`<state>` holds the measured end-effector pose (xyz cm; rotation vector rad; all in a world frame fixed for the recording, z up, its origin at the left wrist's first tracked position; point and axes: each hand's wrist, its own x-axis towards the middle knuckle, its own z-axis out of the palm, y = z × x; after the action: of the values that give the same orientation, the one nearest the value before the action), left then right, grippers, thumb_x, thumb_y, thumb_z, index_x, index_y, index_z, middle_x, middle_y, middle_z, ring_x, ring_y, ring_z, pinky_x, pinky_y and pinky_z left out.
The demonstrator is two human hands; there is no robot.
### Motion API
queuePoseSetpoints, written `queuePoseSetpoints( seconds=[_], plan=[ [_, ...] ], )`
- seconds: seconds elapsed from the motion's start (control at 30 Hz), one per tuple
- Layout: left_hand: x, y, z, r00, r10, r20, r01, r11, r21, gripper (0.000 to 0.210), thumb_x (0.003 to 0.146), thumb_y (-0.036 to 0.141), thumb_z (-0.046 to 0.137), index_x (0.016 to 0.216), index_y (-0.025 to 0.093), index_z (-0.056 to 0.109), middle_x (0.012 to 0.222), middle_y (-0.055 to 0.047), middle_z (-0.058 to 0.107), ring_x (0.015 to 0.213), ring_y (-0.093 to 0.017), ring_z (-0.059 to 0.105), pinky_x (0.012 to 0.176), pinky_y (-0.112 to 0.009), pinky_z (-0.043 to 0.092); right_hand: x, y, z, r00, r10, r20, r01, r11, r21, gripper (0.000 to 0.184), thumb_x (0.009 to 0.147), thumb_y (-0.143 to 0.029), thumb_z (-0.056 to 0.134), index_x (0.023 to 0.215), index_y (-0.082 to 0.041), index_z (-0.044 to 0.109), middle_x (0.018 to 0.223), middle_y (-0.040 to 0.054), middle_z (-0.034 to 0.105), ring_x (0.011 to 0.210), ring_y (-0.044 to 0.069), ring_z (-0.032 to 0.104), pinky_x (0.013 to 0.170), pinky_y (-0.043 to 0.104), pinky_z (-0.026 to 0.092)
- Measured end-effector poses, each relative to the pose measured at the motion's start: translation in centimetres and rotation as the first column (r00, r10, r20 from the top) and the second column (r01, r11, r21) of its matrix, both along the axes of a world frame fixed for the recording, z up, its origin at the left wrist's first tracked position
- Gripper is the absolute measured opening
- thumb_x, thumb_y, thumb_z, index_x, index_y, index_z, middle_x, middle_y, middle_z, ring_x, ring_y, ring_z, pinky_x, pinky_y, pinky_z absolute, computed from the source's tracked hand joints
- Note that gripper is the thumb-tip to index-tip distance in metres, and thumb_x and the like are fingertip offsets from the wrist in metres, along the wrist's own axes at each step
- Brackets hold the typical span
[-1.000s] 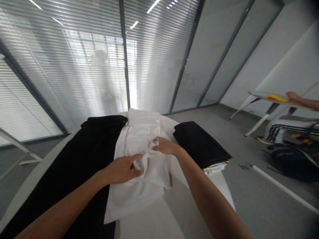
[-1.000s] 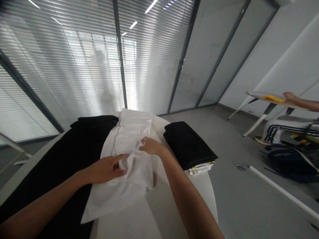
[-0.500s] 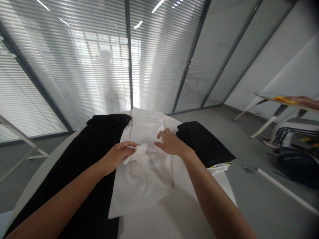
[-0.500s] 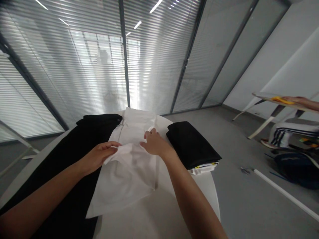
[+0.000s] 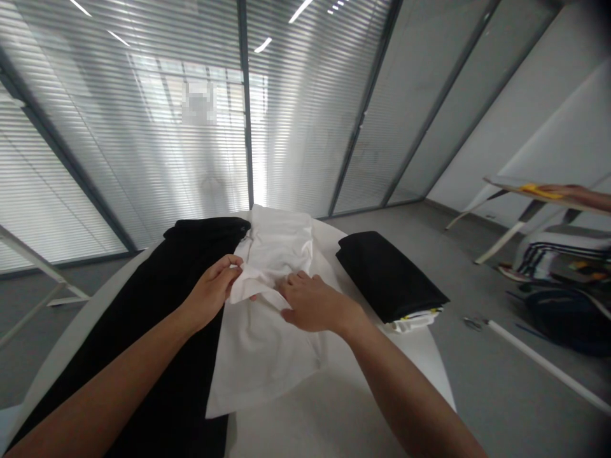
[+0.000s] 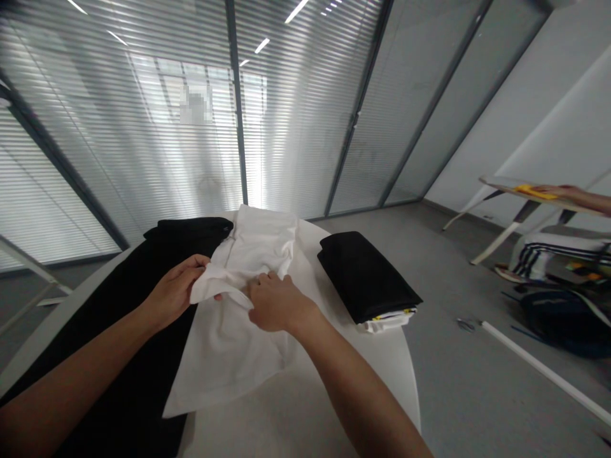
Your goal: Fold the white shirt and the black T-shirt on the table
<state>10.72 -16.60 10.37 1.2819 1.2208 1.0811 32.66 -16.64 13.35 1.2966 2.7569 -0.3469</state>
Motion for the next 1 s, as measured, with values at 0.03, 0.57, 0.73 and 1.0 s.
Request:
queuePoseSetpoints(
  seconds=[0.03,0.57,0.73,1.0],
  plan=[
    [-0.4,0.1,0.1,0.997,0.008,-0.078,-0.005,0.999,0.039,0.015,0.081,0.035,0.048,0.088,0.023,0.051,0.062,0.006,0.049,0.056,-0.011,0.048,0.055,-0.022,0.040,0.4,0.1,0.4,1.000,0.019,0.008,-0.019,1.000,0.001,0.030,0.085,-0.031,0.052,0.110,-0.018,0.060,0.116,0.0163,0.057,0.109,0.033,0.050,0.086,0.047,0.042],
    [-3.8,-0.6,1.1,0.473,-0.880,-0.041,0.764,0.433,-0.478,0.006,0.074,0.018,0.054,0.078,0.020,0.052,0.057,0.006,0.062,0.055,-0.016,0.065,0.056,-0.023,0.042,0.8,-1.3,3.3,0.955,0.295,-0.012,-0.260,0.823,-0.505,0.012,0.067,-0.023,0.061,0.079,-0.020,0.061,0.077,-0.0036,0.062,0.064,0.011,0.053,0.056,0.022,0.034],
    [-4.2,0.1,0.1,0.442,-0.897,-0.015,0.731,0.369,-0.574,0.003,0.077,0.019,0.054,0.075,0.020,0.053,0.053,0.004,0.065,0.053,-0.016,0.066,0.059,-0.024,0.044,-1.0,-1.0,1.3,0.916,0.400,-0.016,-0.319,0.703,-0.636,0.014,0.069,-0.024,0.063,0.081,-0.019,0.064,0.076,-0.0039,0.063,0.068,0.011,0.057,0.062,0.022,0.040],
    [-4.8,1.1,-2.3,0.421,-0.907,0.001,0.676,0.314,-0.666,0.008,0.078,0.022,0.051,0.074,0.020,0.057,0.055,0.000,0.068,0.052,-0.016,0.065,0.059,-0.026,0.047,-3.3,-0.6,-3.8,0.822,0.561,-0.095,-0.433,0.509,-0.744,0.010,0.074,-0.022,0.061,0.082,-0.019,0.065,0.067,-0.0053,0.061,0.066,0.012,0.059,0.065,0.022,0.043]
  ],
)
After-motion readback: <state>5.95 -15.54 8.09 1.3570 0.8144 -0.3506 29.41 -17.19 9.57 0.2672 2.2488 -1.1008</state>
